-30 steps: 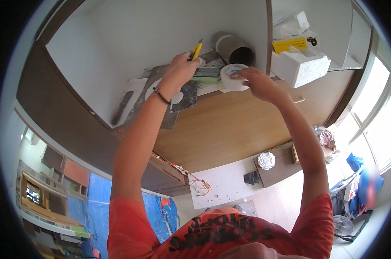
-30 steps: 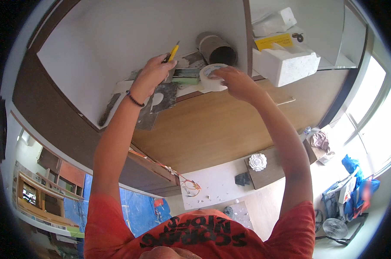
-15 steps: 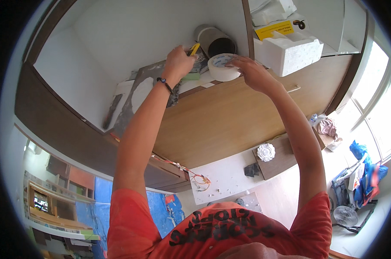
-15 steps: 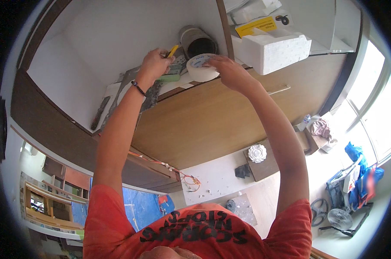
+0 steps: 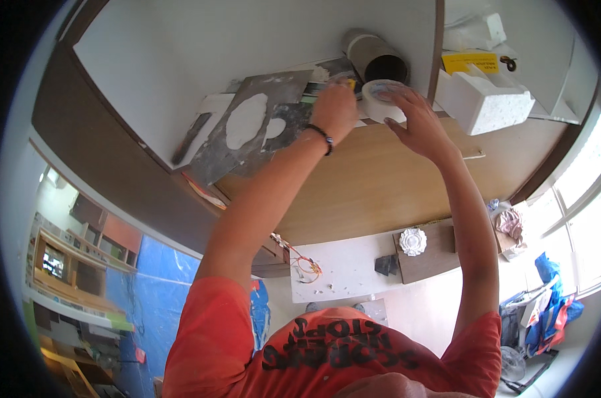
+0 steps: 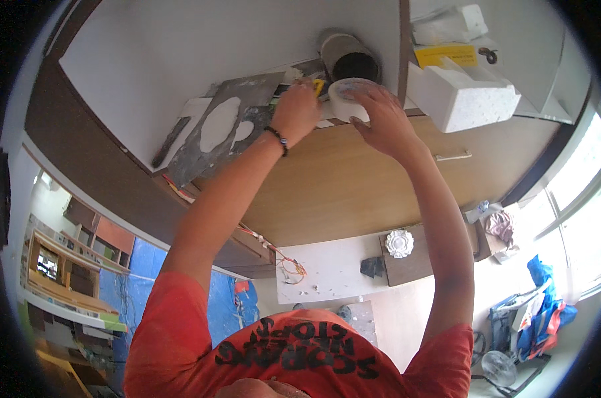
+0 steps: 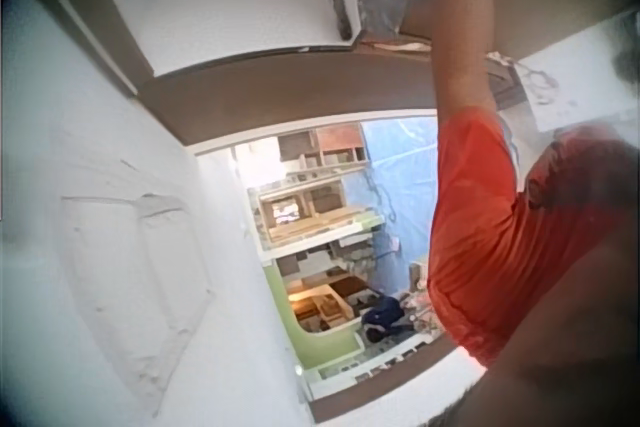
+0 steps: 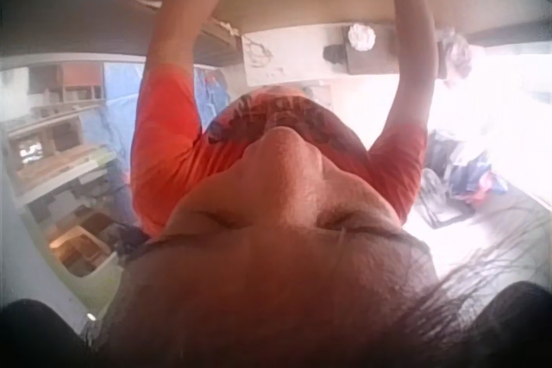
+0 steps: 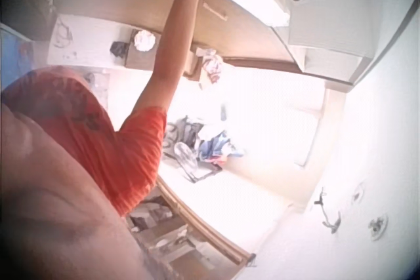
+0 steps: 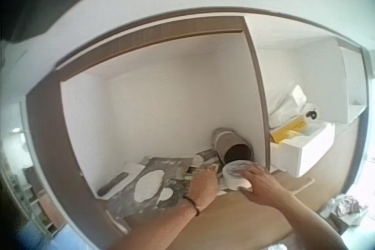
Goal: The person applies joint compound to the ceiling using a trowel and hawk, then places and smooths joint tape over seams. They use a utility knife to trim the tape and continue applying compound to embed and finish the taped areas.
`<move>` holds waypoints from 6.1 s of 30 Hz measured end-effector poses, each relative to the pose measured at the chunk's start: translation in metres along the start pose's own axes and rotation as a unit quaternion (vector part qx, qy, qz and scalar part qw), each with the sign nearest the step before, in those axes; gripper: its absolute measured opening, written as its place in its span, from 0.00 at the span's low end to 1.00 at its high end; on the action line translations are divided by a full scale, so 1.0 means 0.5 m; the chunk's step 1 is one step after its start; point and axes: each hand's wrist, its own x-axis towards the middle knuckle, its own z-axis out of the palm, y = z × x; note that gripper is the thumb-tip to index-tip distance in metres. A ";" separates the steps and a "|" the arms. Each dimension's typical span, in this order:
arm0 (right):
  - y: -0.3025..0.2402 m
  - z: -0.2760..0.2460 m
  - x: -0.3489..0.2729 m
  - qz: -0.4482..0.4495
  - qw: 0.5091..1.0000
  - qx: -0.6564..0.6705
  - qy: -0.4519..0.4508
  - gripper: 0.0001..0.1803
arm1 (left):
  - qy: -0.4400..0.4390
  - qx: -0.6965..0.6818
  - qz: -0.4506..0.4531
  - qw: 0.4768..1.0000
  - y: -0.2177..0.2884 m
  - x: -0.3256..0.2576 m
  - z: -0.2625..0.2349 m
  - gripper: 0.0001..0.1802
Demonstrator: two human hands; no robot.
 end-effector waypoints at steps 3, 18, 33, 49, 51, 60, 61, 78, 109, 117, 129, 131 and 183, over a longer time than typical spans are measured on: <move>-0.004 0.006 0.008 0.004 1.000 -0.005 -0.002 0.28 | 0.006 0.012 0.000 1.000 0.030 -0.008 0.013 0.16; -0.034 0.005 0.015 -0.010 0.998 0.018 0.053 0.27 | 0.118 0.051 -0.027 0.991 0.036 -0.114 -0.057 0.31; -0.217 0.112 -0.121 0.211 0.891 0.376 0.142 0.10 | 0.237 -0.038 -0.323 0.915 -0.321 -0.512 -0.352 0.20; -0.343 0.315 0.016 0.411 0.694 0.572 0.153 0.19 | 0.090 -0.582 -0.454 0.668 -0.414 -0.502 -0.279 0.23; -0.346 0.332 0.029 0.379 0.669 0.611 0.187 0.22 | 0.068 -0.615 -0.442 0.649 -0.434 -0.499 -0.266 0.21; -0.372 0.333 0.054 0.422 0.647 0.594 0.223 0.26 | 0.080 -0.690 -0.337 0.635 -0.450 -0.517 -0.260 0.16; -0.377 0.326 0.050 0.401 0.643 0.613 0.224 0.26 | 0.073 -0.689 -0.330 0.642 -0.457 -0.521 -0.266 0.16; -0.444 0.268 -0.041 0.292 0.452 0.813 0.222 0.22 | 0.258 -0.717 -0.144 0.631 -0.362 -0.625 -0.489 0.24; -0.627 0.116 0.040 0.167 0.536 0.791 0.243 0.22 | 0.177 0.186 0.114 0.960 -0.056 -0.541 -0.570 0.23; -0.673 0.103 0.073 0.179 0.661 0.679 0.263 0.27 | 0.160 0.187 0.086 0.965 -0.070 -0.558 -0.558 0.26; -0.588 0.187 0.109 0.127 0.805 0.506 0.284 0.36 | 0.573 0.360 0.102 0.729 -0.052 -0.535 -0.944 0.18; -0.597 0.190 0.117 0.260 0.542 0.768 0.222 0.40 | 0.523 0.591 0.172 0.589 -0.022 -0.502 -1.085 0.18; -0.727 0.200 0.042 0.291 0.459 0.838 0.057 0.24 | 0.080 0.198 0.058 0.975 -0.107 -0.623 -0.672 0.24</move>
